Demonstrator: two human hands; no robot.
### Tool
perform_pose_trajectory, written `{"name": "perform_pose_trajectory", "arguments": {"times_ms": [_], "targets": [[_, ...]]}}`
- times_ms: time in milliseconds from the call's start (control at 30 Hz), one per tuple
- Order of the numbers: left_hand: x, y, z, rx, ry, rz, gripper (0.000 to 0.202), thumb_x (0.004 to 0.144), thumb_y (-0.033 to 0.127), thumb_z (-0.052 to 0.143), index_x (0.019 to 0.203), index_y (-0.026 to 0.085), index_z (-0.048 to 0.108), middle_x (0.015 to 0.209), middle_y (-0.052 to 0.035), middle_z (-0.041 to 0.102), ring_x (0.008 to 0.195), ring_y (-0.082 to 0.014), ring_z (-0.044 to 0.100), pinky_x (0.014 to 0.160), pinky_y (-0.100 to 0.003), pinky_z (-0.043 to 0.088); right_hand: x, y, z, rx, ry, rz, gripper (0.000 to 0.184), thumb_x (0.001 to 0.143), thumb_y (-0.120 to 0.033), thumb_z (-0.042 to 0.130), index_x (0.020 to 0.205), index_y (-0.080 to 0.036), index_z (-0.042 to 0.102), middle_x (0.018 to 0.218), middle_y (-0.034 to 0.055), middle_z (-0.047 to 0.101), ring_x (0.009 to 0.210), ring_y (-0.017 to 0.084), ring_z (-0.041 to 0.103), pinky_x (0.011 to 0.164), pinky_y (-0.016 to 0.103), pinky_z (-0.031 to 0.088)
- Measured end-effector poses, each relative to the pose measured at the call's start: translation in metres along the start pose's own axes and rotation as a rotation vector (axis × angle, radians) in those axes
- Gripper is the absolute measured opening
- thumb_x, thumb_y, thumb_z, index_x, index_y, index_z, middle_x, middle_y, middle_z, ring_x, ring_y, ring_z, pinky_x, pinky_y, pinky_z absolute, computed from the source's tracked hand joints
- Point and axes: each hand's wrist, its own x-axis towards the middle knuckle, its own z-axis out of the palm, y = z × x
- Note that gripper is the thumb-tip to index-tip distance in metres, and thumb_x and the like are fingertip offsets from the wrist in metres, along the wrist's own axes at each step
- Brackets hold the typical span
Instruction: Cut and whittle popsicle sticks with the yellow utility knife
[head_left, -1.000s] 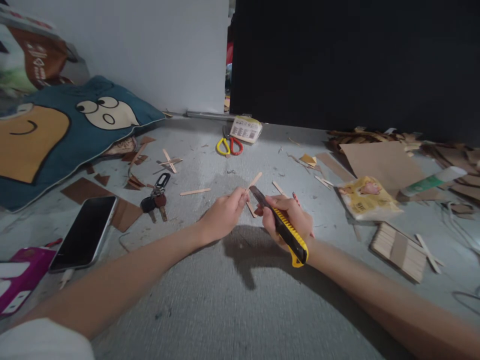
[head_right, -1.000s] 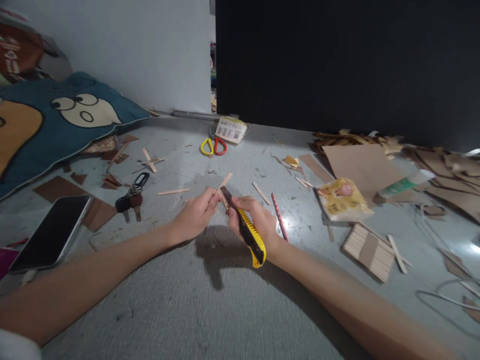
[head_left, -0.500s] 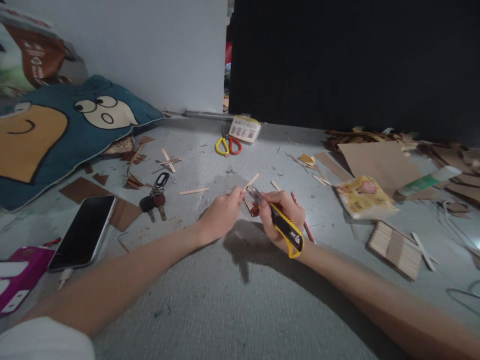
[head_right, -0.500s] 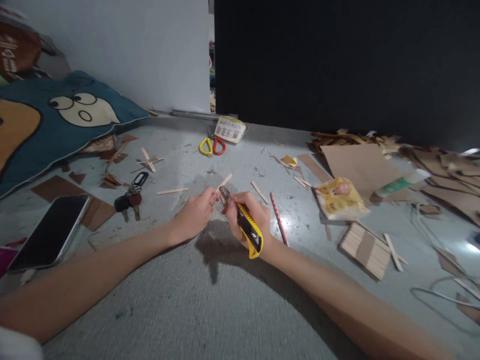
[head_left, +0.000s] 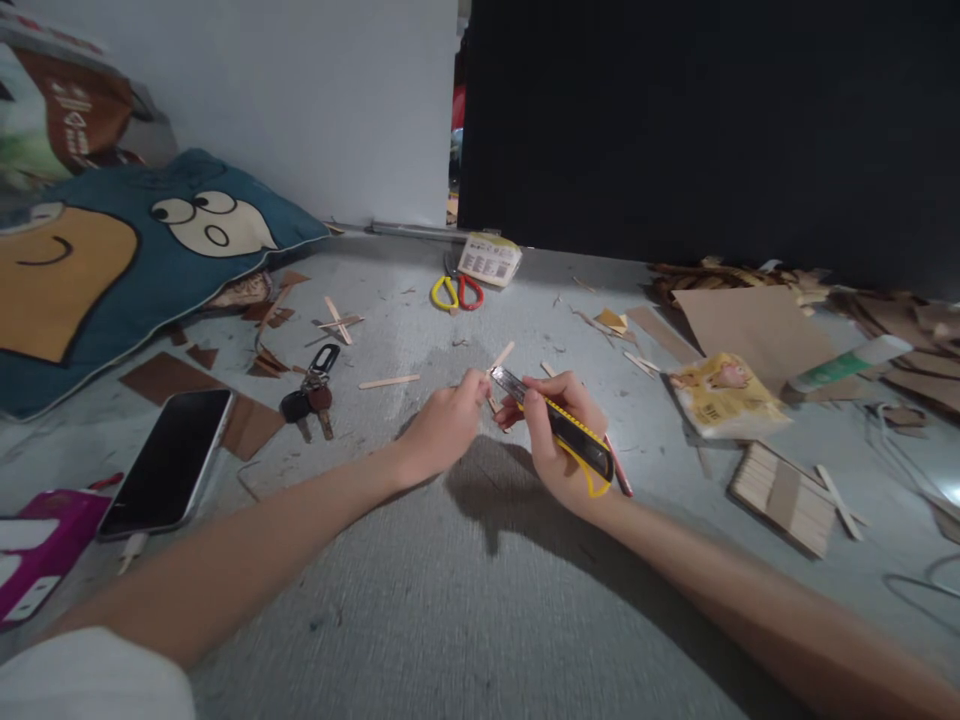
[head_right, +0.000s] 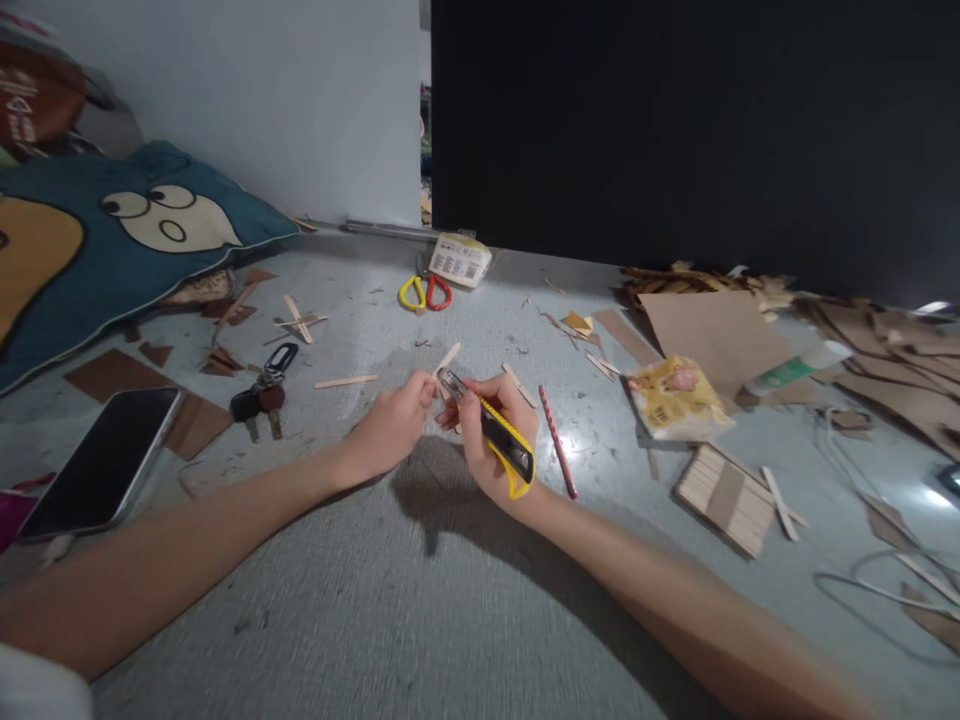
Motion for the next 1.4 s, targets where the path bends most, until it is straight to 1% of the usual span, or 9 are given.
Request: {"name": "perform_pose_trajectory", "arguments": {"times_ms": [233,400,500,700,933,1100,1200,1300,1400], "targets": [[0.000,-0.001,0.000,0.064,0.001,0.005,0.016,0.107,0.024,0.038,0.102,0.023,0.053,0.080,-0.0035,0.066,0.065,-0.0196,0.059,0.061,-0.031,0.038,-0.001,0.002,0.005,0.068,0.015,0.085,0.025,0.103,-0.048,0.061,0.099,-0.024,0.055,0.078,0.0014,0.075,0.061,0.017,0.075,0.063,0.034,0.065],[0.002,0.001,-0.001,0.078,-0.015,-0.021,0.018,0.107,0.024,0.036,0.100,0.022,0.052,0.084,-0.0058,0.067,0.068,-0.0203,0.060,0.063,-0.032,0.038,-0.001,0.007,0.009,0.123,0.078,0.141,0.025,0.102,-0.048,0.063,0.098,-0.024,0.056,0.080,0.0008,0.074,0.061,0.016,0.075,0.065,0.034,0.067],[0.004,0.004,-0.002,0.026,-0.027,-0.039,0.019,0.108,0.028,0.036,0.098,0.023,0.051,0.084,-0.0048,0.066,0.072,-0.0204,0.062,0.065,-0.032,0.040,-0.002,0.008,0.011,0.146,0.086,0.151,0.025,0.102,-0.048,0.062,0.100,-0.024,0.057,0.081,0.0006,0.075,0.060,0.016,0.074,0.065,0.034,0.067],[0.009,0.005,-0.001,-0.185,0.010,-0.039,0.028,0.110,0.035,0.030,0.090,0.023,0.046,0.077,-0.0012,0.060,0.069,-0.0170,0.058,0.066,-0.031,0.043,-0.006,0.007,0.016,0.033,0.020,0.066,0.027,0.104,-0.047,0.060,0.115,-0.024,0.066,0.096,0.0061,0.077,0.080,0.018,0.078,0.074,0.035,0.066],[0.010,0.005,-0.002,-0.213,0.029,0.029,0.030,0.111,0.037,0.032,0.087,0.023,0.044,0.075,0.0004,0.059,0.067,-0.0152,0.058,0.067,-0.030,0.042,-0.002,0.018,0.013,0.055,-0.002,0.030,0.024,0.103,-0.046,0.061,0.110,-0.024,0.064,0.088,0.0034,0.076,0.070,0.016,0.075,0.068,0.033,0.063],[0.009,0.006,-0.004,-0.191,0.017,0.002,0.027,0.110,0.035,0.034,0.088,0.023,0.045,0.073,0.0010,0.058,0.065,-0.0149,0.057,0.064,-0.029,0.039,0.005,0.017,0.009,0.074,-0.033,0.056,0.027,0.099,-0.049,0.065,0.104,-0.024,0.059,0.079,0.0005,0.074,0.063,0.015,0.072,0.064,0.033,0.060],[0.010,0.005,-0.005,-0.209,0.015,0.006,0.027,0.110,0.037,0.036,0.090,0.023,0.047,0.068,0.0034,0.053,0.059,-0.0135,0.051,0.061,-0.028,0.035,0.011,0.009,0.003,0.080,-0.076,0.077,0.030,0.098,-0.054,0.066,0.100,-0.024,0.058,0.071,-0.0023,0.069,0.059,0.014,0.067,0.058,0.030,0.056],[0.012,0.004,-0.005,-0.344,0.014,-0.023,0.032,0.110,0.045,0.035,0.090,0.023,0.047,0.060,0.0070,0.043,0.053,-0.0121,0.041,0.056,-0.027,0.033,0.019,0.002,-0.004,0.068,-0.105,0.094,0.034,0.100,-0.058,0.062,0.096,-0.024,0.060,0.069,-0.0026,0.068,0.055,0.013,0.063,0.055,0.029,0.052],[0.014,0.002,-0.005,-0.481,0.000,-0.051,0.037,0.109,0.053,0.036,0.091,0.023,0.048,0.059,0.0086,0.036,0.050,-0.0116,0.035,0.052,-0.026,0.030,0.023,0.002,-0.009,0.086,-0.087,0.089,0.033,0.100,-0.057,0.063,0.098,-0.024,0.062,0.072,-0.0015,0.070,0.058,0.014,0.066,0.057,0.030,0.054]]}}
